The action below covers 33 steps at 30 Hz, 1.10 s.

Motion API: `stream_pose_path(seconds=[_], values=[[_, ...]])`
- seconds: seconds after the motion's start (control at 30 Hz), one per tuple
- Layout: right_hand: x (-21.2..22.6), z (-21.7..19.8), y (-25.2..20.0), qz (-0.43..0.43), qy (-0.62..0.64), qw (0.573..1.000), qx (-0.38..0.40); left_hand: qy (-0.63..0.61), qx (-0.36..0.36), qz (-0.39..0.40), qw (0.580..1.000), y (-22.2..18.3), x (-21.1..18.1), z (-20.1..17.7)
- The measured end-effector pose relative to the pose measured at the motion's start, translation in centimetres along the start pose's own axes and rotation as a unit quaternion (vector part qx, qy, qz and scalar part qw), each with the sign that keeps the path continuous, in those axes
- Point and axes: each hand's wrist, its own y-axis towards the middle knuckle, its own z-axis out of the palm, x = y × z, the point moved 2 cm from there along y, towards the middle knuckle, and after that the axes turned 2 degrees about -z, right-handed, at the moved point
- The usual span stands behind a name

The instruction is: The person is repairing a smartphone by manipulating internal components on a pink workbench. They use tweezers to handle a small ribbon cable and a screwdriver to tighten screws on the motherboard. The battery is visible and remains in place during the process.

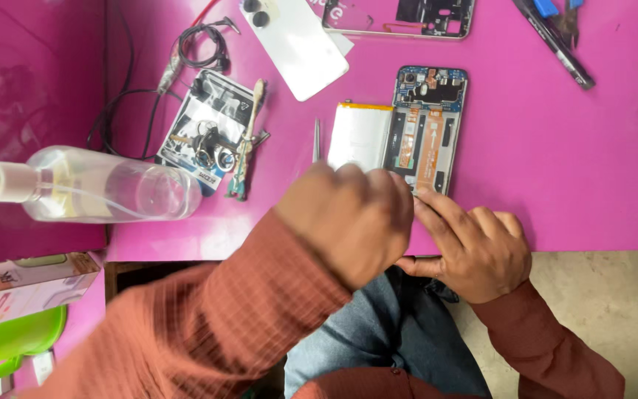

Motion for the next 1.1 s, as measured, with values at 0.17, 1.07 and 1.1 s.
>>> stream_pose_path(seconds=[0.17,1.07,1.1], values=[[0.3,-0.4,0.4,0.012,0.0,1.0,0.011,-0.36,-0.313,-0.335,0.812,-7.8,-2.4,2.9],[0.3,0.8,-0.4,-0.007,0.002,0.999,0.04,-0.38,-0.291,-0.309,0.822,-11.1,0.6,10.4],[0.3,0.8,-0.5,-0.004,0.005,0.999,0.045,-0.386,-0.282,-0.299,0.826,-11.2,0.8,10.2]])
